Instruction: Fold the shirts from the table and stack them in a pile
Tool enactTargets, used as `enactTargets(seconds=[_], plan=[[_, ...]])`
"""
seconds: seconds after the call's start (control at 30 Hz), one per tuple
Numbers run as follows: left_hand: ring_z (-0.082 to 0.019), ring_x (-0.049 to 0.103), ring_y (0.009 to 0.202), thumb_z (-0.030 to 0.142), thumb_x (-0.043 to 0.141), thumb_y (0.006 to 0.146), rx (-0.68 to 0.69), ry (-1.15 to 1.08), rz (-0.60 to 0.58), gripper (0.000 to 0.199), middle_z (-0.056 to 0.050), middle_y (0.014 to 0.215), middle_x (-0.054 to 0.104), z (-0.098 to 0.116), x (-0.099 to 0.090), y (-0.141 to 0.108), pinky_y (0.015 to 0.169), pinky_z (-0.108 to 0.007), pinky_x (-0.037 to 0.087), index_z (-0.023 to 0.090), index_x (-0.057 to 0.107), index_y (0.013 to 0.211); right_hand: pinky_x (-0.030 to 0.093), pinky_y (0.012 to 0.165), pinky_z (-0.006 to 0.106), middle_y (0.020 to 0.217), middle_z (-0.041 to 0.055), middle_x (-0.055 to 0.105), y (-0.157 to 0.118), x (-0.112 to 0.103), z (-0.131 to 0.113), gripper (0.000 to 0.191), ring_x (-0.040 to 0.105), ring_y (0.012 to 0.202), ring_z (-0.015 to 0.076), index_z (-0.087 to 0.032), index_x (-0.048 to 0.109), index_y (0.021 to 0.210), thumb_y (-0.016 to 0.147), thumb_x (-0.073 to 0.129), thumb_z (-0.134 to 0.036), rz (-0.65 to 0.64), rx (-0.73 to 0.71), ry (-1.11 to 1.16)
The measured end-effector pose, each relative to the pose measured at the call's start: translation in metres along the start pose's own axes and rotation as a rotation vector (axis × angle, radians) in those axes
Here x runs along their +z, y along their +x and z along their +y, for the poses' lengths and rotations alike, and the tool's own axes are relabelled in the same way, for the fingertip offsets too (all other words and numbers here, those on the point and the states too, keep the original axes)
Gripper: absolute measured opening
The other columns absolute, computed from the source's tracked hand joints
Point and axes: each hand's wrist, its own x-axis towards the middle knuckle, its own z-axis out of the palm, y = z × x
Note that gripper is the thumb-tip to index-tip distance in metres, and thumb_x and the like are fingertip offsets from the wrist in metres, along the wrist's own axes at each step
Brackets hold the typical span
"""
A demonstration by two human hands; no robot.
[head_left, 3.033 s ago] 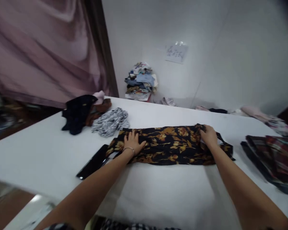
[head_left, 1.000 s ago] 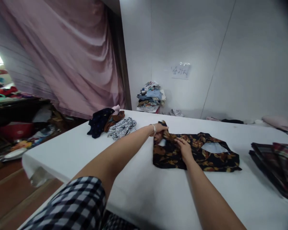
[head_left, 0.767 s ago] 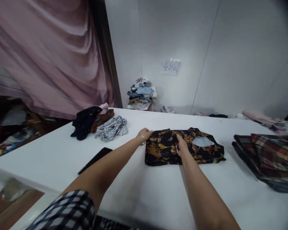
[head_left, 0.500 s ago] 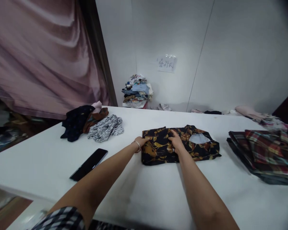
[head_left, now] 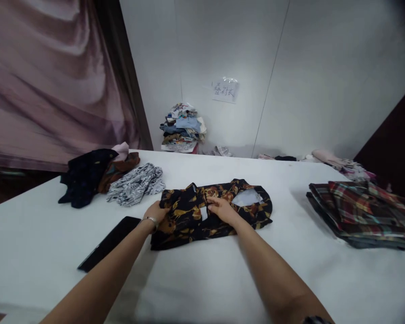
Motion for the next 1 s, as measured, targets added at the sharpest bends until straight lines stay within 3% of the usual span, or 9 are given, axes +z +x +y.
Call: enactTargets(seconds=[0.1, 0.17, 0.27, 0.37, 0.5, 0.6, 0.7, 0.83, 1.0], plan=[[-0.039, 0.063, 0.113, 0.030, 0.064, 0.079, 0.049, 0.184, 0.002, 0.045, -0.022, 0.119, 0.067, -0.007, -0.003, -0.001, 0.094, -0.046, 0.049, 0.010, 0.059, 0.119, 0.058, 0.078, 0.038, 0.097, 0.0019, 0.076, -0.003, -0.022, -0.020, 0.026, 0.071, 0.087, 0.0240, -0.022, 0.074, 0.094, 0.068, 0.072, -0.022, 0.161, 0.016, -0.007], [-0.039, 0.058, 0.119, 0.034, 0.062, 0.081, 0.180, 0.337, 0.089, 0.056, -0.021, 0.128, 0.062, -0.001, -0.005, -0.005, 0.097, -0.048, 0.048, 0.012, 0.051, 0.131, 0.059, 0.076, 0.036, 0.098, 0.0058, 0.075, -0.003, -0.052, -0.034, 0.027, 0.071, 0.086, 0.0232, -0.019, 0.071, 0.100, 0.073, 0.070, -0.026, 0.299, 0.026, -0.027], [-0.033, 0.051, 0.128, 0.031, 0.058, 0.084, 0.448, 0.404, 0.171, 0.052, -0.015, 0.137, 0.056, 0.022, 0.000, -0.017, 0.108, -0.042, 0.041, 0.014, 0.050, 0.133, 0.059, 0.072, 0.029, 0.104, 0.0092, 0.072, -0.002, -0.097, -0.047, 0.036, 0.070, 0.084, 0.0182, -0.015, 0.062, 0.115, 0.081, 0.064, -0.025, 0.525, 0.104, -0.091], [-0.023, 0.052, 0.126, 0.032, 0.054, 0.089, 0.669, 0.365, 0.059, 0.038, -0.009, 0.133, 0.059, 0.062, 0.025, -0.034, 0.111, -0.031, 0.038, 0.018, 0.057, 0.124, 0.057, 0.060, 0.025, 0.109, 0.0129, 0.069, 0.003, -0.120, -0.050, 0.052, 0.068, 0.071, 0.0142, -0.013, 0.050, 0.132, 0.082, 0.062, -0.020, 0.633, 0.232, -0.180], [-0.026, 0.057, 0.117, 0.041, 0.058, 0.087, 0.864, 0.363, -0.071, 0.038, -0.010, 0.124, 0.061, 0.124, 0.082, -0.055, 0.103, -0.038, 0.044, 0.020, 0.061, 0.119, 0.056, 0.053, 0.028, 0.099, 0.0120, 0.072, 0.017, -0.120, -0.048, 0.059, 0.065, 0.057, 0.0139, -0.013, 0.046, 0.138, 0.081, 0.062, -0.016, 0.573, 0.352, -0.333], [-0.032, 0.054, 0.122, 0.046, 0.067, 0.079, 0.780, 0.404, -0.163, 0.050, -0.014, 0.128, 0.059, 0.158, 0.119, -0.053, 0.102, -0.044, 0.044, 0.019, 0.061, 0.120, 0.056, 0.055, 0.029, 0.082, 0.0064, 0.073, 0.029, -0.118, -0.049, 0.047, 0.065, 0.055, 0.0158, -0.016, 0.058, 0.128, 0.081, 0.059, -0.015, 0.493, 0.382, -0.505], [-0.031, 0.056, 0.122, 0.034, 0.059, 0.084, 0.609, 0.393, -0.246, 0.035, -0.015, 0.127, 0.062, 0.170, 0.140, -0.029, 0.100, -0.041, 0.045, 0.018, 0.066, 0.114, 0.056, 0.066, 0.030, 0.084, 0.0080, 0.074, 0.040, -0.128, -0.054, 0.041, 0.069, 0.068, 0.0190, -0.015, 0.063, 0.124, 0.085, 0.051, -0.016, 0.479, 0.338, -0.731], [-0.028, 0.065, 0.109, 0.031, 0.043, 0.090, 0.442, 0.358, -0.293, 0.034, -0.015, 0.115, 0.070, 0.165, 0.146, 0.008, 0.089, -0.037, 0.050, 0.018, 0.071, 0.105, 0.048, 0.089, 0.029, 0.108, 0.0099, 0.073, 0.050, -0.142, -0.057, 0.033, 0.065, 0.104, 0.0223, -0.018, 0.071, 0.112, 0.087, 0.050, -0.017, 0.415, 0.240, -1.035], [-0.027, 0.065, 0.109, 0.033, 0.048, 0.086, 0.372, 0.297, -0.312, 0.030, -0.011, 0.113, 0.073, 0.157, 0.146, 0.021, 0.087, -0.033, 0.049, 0.022, 0.074, 0.096, 0.046, 0.089, 0.032, 0.109, 0.0098, 0.073, 0.063, -0.138, -0.052, 0.019, 0.064, 0.106, 0.0255, -0.020, 0.076, 0.096, 0.083, 0.062, -0.026, 0.158, 0.272, -1.301]])
